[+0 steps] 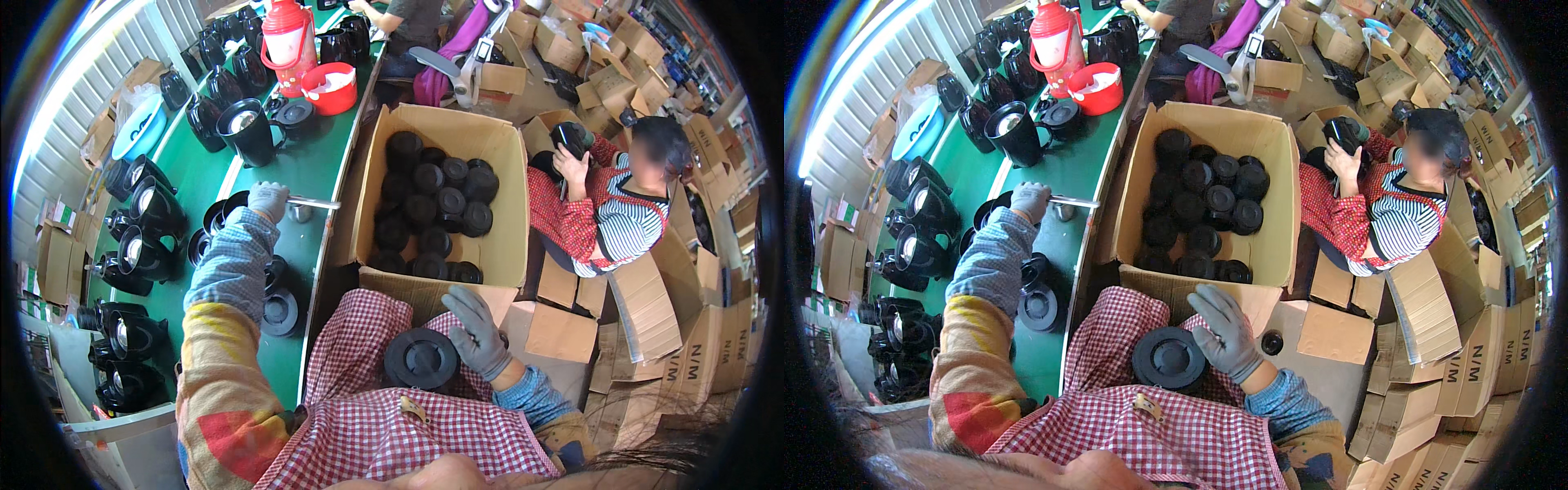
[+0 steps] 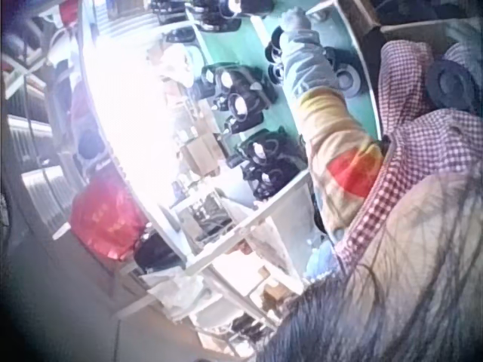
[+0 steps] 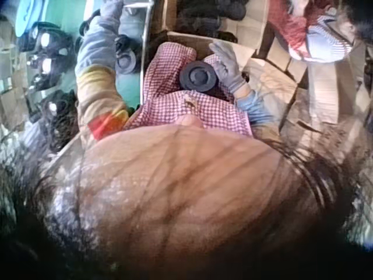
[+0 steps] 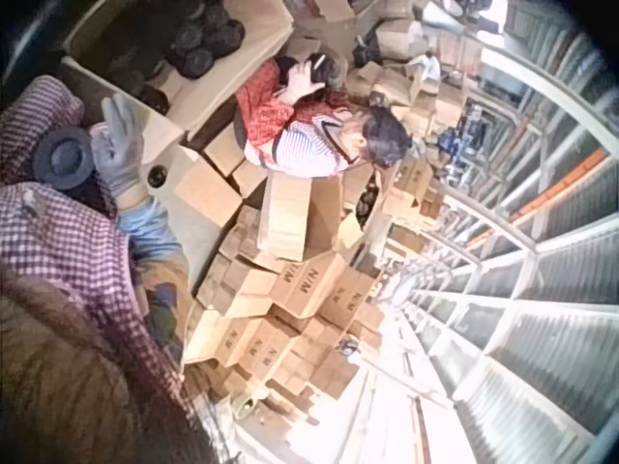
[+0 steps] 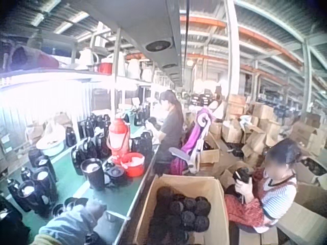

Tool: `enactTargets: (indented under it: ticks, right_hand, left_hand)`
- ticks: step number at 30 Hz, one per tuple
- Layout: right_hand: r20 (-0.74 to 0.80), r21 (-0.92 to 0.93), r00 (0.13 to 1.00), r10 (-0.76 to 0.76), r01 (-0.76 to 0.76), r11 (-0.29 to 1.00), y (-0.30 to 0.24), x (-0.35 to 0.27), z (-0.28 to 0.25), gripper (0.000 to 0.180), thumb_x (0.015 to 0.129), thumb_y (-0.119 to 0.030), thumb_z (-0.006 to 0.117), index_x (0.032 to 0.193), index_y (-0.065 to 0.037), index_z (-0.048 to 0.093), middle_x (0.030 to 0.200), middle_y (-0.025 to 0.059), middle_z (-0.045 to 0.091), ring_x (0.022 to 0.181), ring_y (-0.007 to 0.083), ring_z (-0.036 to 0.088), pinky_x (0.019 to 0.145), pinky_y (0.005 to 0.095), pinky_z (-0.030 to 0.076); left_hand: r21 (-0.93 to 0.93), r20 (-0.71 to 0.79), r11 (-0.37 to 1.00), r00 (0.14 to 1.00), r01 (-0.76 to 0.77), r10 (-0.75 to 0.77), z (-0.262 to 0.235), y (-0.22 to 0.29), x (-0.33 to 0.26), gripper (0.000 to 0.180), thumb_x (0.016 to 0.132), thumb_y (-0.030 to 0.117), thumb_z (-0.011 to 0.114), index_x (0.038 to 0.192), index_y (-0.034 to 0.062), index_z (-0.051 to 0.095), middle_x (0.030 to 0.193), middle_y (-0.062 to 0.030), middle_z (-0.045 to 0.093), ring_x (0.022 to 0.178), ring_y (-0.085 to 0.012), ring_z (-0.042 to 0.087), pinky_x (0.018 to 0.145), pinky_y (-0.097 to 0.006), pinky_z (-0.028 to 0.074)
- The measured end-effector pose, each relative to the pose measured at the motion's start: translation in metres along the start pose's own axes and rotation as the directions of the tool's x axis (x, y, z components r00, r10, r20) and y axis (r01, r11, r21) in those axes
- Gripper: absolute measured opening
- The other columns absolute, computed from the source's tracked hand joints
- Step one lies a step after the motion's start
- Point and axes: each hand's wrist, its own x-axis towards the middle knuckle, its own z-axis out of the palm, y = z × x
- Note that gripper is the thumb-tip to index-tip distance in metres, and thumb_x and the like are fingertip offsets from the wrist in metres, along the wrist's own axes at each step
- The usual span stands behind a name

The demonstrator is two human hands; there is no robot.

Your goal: The person assembles black kettles by attaching lids and inserting a metal rod into the base. They pick up kettle bodies and lids from a box, fit the lids, and place the assembled units on a green workbench.

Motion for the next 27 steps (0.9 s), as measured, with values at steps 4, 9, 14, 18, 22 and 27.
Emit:
enactTargets:
  ticks: [4, 9, 14, 18, 22, 27]
  right_hand:
    - [0.081, -0.272, 0.969, -0.231, 0.245, 0.93, 0.002, 0.044, -0.014, 0.059, 0.091, -0.037, 0.067, 0.143, -0.011, 0.057, 0.146, 0.0156, 0.053, 0.137, 0.0376, 0.047, 0.115, 0.055, 0.034]
    - [0.234, -0.557, 0.922, -0.308, 0.387, 0.735, -0.044, 0.104, -0.043, 0.08, 0.083, -0.052, 0.07, 0.151, -0.015, 0.048, 0.144, 0.0118, 0.055, 0.13, 0.0314, 0.052, 0.113, 0.0534, 0.034]
    - [0.519, -0.276, 0.851, -0.073, 0.248, 0.929, -0.035, 0.072, -0.063, 0.056, 0.087, -0.032, 0.069, 0.139, -0.017, 0.059, 0.093, 0.0152, 0.071, 0.084, 0.0353, 0.069, 0.075, 0.0477, 0.054]
    - [0.573, -0.227, 0.818, 0.051, 0.098, 0.969, -0.055, 0.046, -0.077, 0.046, 0.089, -0.027, 0.064, 0.133, -0.014, 0.065, 0.111, 0.0187, 0.072, 0.099, 0.0364, 0.07, 0.084, 0.0454, 0.055]
    - [0.584, -0.15, 0.809, 0.065, 0.028, 0.988, -0.044, 0.023, -0.071, 0.047, 0.087, -0.025, 0.063, 0.133, -0.017, 0.066, 0.112, 0.0182, 0.072, 0.1, 0.0361, 0.07, 0.087, 0.0439, 0.055]
    - [0.554, -0.089, 0.832, 0.014, 0.042, 0.995, -0.031, 0.005, -0.057, 0.046, 0.089, -0.028, 0.063, 0.134, -0.018, 0.065, 0.103, 0.0175, 0.073, 0.095, 0.0366, 0.07, 0.082, 0.045, 0.055]
  left_hand:
    - [-0.168, -0.266, 0.943, 0.934, -0.288, 0.238, -0.068, 0.045, -0.056, 0.031, 0.095, 0.04, 0.064, 0.102, 0.0099, 0.068, 0.093, -0.0154, 0.07, 0.087, -0.037, 0.069, 0.078, -0.046, 0.055]
    - [-0.384, -0.347, 0.655, 0.759, -0.651, 0.551, -0.13, 0.117, -0.158, 0.029, 0.094, 0.034, 0.063, 0.103, 0.0078, 0.068, 0.095, -0.0168, 0.07, 0.094, -0.0383, 0.069, 0.082, -0.047, 0.054]
    - [-0.46, -0.362, 0.496, 0.666, -0.736, 0.652, -0.133, 0.16, -0.225, 0.03, 0.092, 0.028, 0.067, 0.108, 0.0028, 0.066, 0.095, -0.0203, 0.068, 0.092, -0.0396, 0.068, 0.079, -0.046, 0.054]
    - [-0.51, -0.374, 0.439, 0.65, -0.74, 0.662, -0.12, 0.182, -0.249, 0.031, 0.093, 0.029, 0.067, 0.11, 0.0023, 0.068, 0.094, -0.0201, 0.069, 0.088, -0.0393, 0.069, 0.076, -0.045, 0.055]
    - [-0.568, -0.233, 0.48, 0.69, -0.668, 0.685, -0.113, 0.196, -0.263, 0.033, 0.094, 0.03, 0.066, 0.112, 0.0029, 0.068, 0.097, -0.0201, 0.069, 0.09, -0.0393, 0.068, 0.077, -0.045, 0.055]
    - [-0.574, -0.268, 0.438, 0.664, -0.692, 0.698, -0.1, 0.199, -0.269, 0.032, 0.093, 0.027, 0.067, 0.116, 0.0039, 0.067, 0.1, -0.0188, 0.069, 0.095, -0.0377, 0.068, 0.081, -0.045, 0.054]
